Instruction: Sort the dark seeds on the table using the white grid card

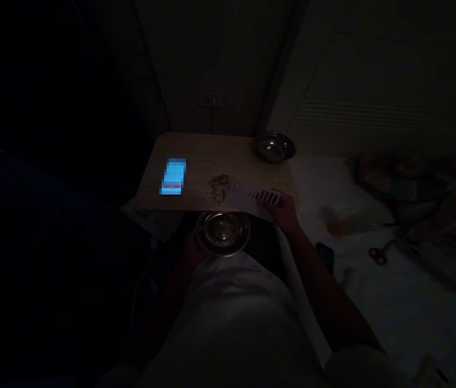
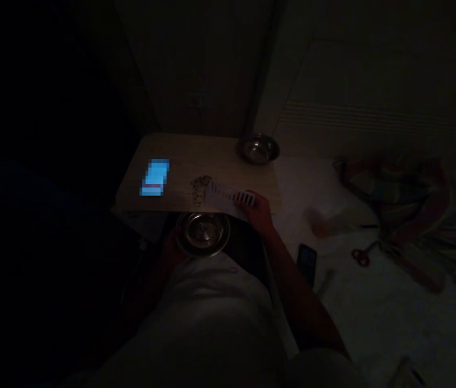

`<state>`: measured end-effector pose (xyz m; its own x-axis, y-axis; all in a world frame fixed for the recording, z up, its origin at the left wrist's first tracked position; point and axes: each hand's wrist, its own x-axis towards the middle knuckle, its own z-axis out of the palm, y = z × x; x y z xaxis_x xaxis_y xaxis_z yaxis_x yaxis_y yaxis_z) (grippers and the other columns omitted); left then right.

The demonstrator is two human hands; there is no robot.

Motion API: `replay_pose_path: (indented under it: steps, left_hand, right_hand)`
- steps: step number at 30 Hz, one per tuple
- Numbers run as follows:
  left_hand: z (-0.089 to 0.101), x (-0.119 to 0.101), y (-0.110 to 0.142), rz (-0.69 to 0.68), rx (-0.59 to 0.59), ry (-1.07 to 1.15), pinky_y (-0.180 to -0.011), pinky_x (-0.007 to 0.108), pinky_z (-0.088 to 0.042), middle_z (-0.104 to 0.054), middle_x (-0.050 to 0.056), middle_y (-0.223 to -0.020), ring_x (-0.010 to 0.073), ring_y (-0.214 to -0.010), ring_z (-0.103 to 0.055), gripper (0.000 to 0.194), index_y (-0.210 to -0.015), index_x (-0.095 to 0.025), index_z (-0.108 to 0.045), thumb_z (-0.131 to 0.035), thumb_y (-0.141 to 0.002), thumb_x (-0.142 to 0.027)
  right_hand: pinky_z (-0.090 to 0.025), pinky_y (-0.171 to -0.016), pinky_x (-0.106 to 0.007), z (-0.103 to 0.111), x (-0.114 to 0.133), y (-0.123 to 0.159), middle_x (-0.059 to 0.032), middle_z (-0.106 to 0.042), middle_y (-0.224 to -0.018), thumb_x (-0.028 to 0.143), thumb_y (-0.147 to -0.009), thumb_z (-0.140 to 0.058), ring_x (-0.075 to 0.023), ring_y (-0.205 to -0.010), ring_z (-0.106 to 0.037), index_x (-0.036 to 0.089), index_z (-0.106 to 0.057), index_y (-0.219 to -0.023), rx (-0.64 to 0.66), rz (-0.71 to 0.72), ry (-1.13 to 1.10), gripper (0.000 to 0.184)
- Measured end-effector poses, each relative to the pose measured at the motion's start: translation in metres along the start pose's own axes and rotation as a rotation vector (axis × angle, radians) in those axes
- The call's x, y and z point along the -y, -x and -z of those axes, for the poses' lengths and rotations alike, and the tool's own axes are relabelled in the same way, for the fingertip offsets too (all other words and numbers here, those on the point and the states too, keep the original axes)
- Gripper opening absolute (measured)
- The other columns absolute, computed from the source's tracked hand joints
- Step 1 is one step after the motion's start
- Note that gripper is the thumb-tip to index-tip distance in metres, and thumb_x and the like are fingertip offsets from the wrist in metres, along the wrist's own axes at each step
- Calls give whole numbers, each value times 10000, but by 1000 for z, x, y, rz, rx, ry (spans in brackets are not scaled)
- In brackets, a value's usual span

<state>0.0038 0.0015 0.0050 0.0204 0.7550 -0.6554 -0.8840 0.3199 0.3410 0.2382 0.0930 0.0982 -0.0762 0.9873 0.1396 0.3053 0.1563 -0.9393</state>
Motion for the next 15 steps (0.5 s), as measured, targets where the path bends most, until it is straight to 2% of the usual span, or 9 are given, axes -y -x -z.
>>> replay_pose_path:
  steps: [6,10,15]
  left_hand:
    - [1,1,-3,-5,-33,-3,-784,360,-503,-705,100,-840,228,-824,-655,242,-939,-107,-643,-559,-751,-234]
    - [2,1,-4,21,6,-15,-808,387,-495,-706,92,-861,248,-862,-651,296,-1008,-131,-636,-563,-746,-247]
    - [6,1,-3,-31,3,1,-812,366,-495,-707,54,-828,237,-879,-650,303,-1035,-189,-632,-566,-742,-225]
  right_hand:
    - [-390,-537,-237,-7,1,0,7,-599,-671,373,-649,-691,-119,-581,-504,176,-625,-765,36,3,-29,238]
    - [-367,-510,-227,-10,4,1,18,-574,-634,363,-646,-692,-109,-556,-481,175,-621,-743,72,3,4,223]
    - [-376,-516,-233,-7,7,3,11,-588,-650,372,-638,-699,-116,-571,-495,172,-632,-754,72,-3,-17,240]
